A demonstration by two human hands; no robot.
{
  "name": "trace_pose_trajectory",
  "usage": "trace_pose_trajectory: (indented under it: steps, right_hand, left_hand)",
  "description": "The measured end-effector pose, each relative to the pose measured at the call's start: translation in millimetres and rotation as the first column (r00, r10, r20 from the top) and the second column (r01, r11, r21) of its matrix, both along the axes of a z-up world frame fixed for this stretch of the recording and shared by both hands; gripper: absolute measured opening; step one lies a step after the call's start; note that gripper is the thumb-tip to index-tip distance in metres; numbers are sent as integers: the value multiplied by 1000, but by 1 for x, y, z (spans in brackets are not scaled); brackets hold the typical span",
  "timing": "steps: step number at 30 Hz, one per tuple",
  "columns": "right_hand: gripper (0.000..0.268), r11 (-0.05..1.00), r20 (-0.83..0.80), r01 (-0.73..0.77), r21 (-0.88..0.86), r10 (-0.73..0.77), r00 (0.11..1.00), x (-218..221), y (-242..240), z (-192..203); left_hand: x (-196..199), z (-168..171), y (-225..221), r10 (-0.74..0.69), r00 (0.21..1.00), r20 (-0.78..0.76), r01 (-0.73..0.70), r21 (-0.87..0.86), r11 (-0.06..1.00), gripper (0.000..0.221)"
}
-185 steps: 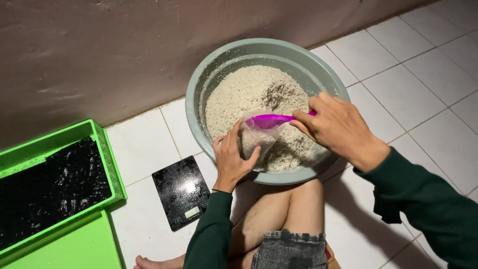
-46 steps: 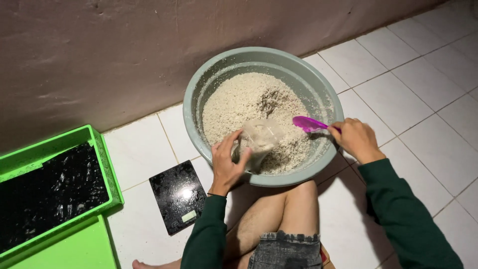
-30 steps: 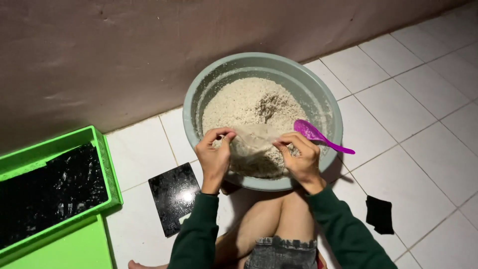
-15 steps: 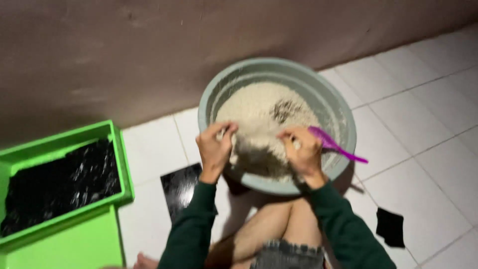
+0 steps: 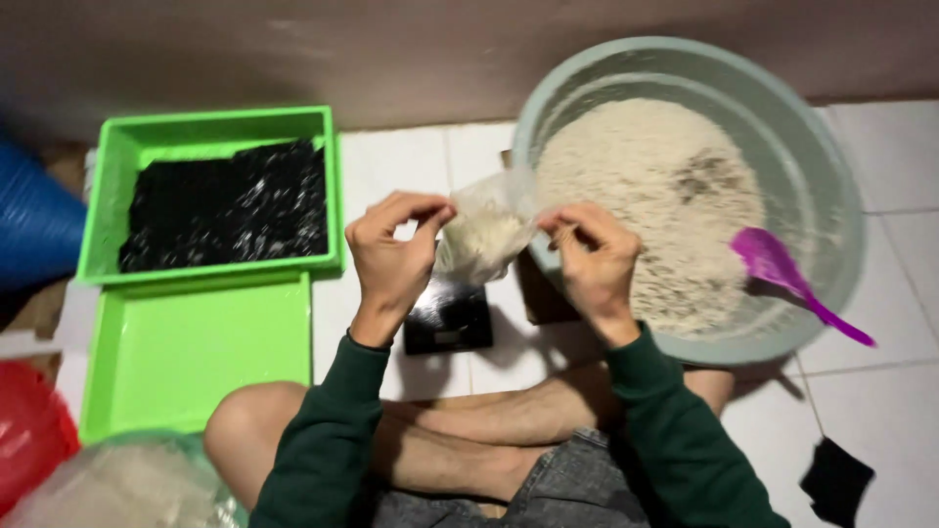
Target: Scooping granular food material into small plastic bags and weighing them on a digital scale.
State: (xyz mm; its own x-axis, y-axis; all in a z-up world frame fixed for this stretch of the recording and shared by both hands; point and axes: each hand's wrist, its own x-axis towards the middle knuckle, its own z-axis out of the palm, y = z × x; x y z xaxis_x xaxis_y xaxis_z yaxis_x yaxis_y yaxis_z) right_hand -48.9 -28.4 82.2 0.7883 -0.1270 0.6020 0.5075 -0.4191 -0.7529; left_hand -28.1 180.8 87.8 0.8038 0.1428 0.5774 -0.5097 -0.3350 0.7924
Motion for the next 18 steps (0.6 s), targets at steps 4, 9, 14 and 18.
trace_pose_trajectory:
  steps: [4,9,14,18]
  right_hand:
    - [5,994,-118,-55,-95,44,992,-10,33,-32]
    - [6,990,-223,-109,-87,87,971,-15,49,-82]
    - [7,985,-243,-130,-112,100,965,-10,44,-104]
    - [5,984,-237,-118,-130,85,968,-4,38,-107]
  left_hand:
    - [-11,-57,31,34,994,-101,-33,6,999,20]
    - [-32,-113,50,4,976,-216,-21,-74,997,20]
    - [-30,-135,52,-10,974,-224,-6,-72,997,20]
    - [-26,-139,47,-17,977,-211,7,-51,999,18]
